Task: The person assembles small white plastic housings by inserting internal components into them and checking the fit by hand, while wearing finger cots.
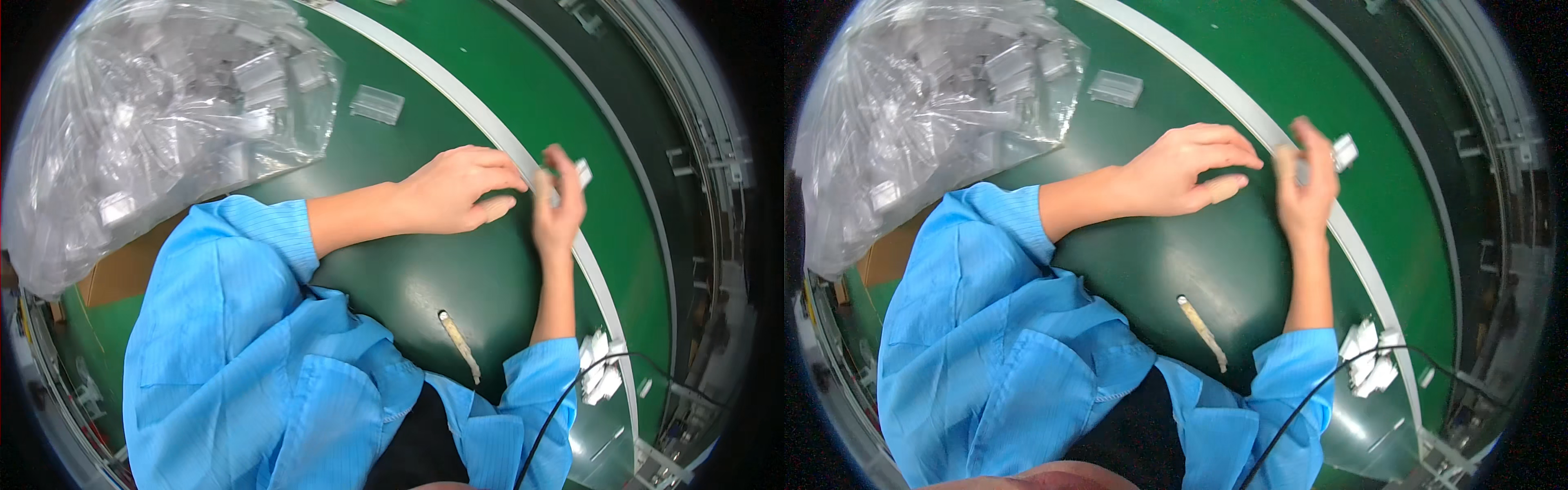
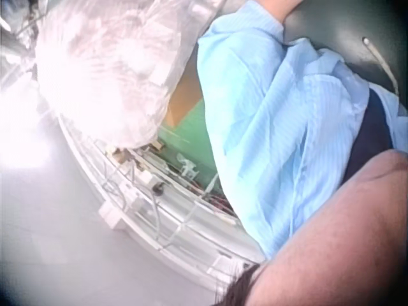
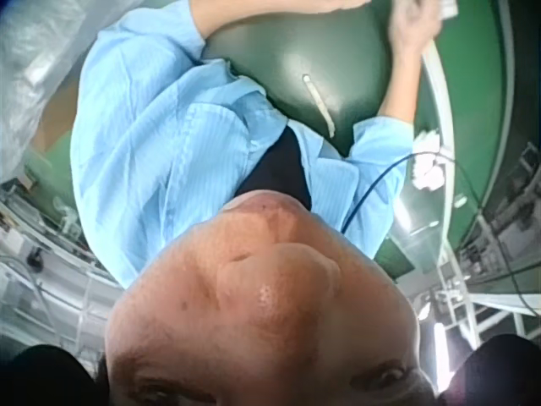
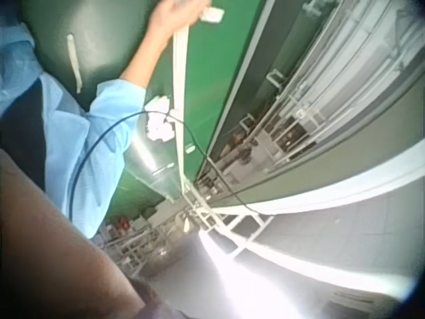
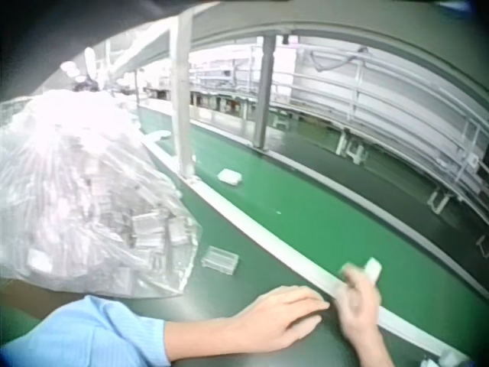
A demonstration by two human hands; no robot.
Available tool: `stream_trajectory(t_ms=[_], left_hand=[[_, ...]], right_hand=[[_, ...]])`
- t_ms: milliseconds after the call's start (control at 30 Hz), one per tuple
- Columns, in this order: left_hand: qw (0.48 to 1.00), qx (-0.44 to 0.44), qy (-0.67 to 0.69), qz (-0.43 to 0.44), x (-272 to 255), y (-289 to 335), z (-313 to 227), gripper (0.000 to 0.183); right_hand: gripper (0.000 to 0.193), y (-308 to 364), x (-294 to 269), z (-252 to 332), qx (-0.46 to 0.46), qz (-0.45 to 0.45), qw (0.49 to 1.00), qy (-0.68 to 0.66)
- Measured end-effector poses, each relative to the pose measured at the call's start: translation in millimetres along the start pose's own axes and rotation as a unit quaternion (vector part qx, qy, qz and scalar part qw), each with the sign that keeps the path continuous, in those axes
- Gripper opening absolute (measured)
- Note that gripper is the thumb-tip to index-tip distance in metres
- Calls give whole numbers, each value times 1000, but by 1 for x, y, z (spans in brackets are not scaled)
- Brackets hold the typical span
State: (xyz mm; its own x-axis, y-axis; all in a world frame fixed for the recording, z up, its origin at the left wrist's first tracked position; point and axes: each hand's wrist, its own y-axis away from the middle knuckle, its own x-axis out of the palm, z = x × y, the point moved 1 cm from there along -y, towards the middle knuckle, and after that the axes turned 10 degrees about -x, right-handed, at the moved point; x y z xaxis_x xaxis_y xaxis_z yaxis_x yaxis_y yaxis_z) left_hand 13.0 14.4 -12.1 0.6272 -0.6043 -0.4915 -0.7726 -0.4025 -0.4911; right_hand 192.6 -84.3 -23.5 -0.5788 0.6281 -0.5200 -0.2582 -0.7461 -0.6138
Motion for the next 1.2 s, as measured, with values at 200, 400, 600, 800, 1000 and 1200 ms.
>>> stream_trajectory(t_ms=[200,400,600,800,1000,1200], left_hand=[[967,-38,-247,-51,-65,-56,29,28],[912,-142,-381,-50,-184,-145,193,75],[858,-286,-418,83,-201,-169,265,74],[938,-239,-250,-3,-142,-158,181,63],[991,-124,17,-51,-42,-50,14,37],[997,-48,-68,0,-35,6,-11,51]], right_hand=[[30,0,19,24,-61,149,983,88],[26,-2,28,12,-1,129,991,21],[26,0,21,10,30,125,992,17],[32,7,17,-4,114,17,983,-145],[42,-16,32,38,277,-115,829,-472],[23,-3,20,43,251,-19,870,-425]])
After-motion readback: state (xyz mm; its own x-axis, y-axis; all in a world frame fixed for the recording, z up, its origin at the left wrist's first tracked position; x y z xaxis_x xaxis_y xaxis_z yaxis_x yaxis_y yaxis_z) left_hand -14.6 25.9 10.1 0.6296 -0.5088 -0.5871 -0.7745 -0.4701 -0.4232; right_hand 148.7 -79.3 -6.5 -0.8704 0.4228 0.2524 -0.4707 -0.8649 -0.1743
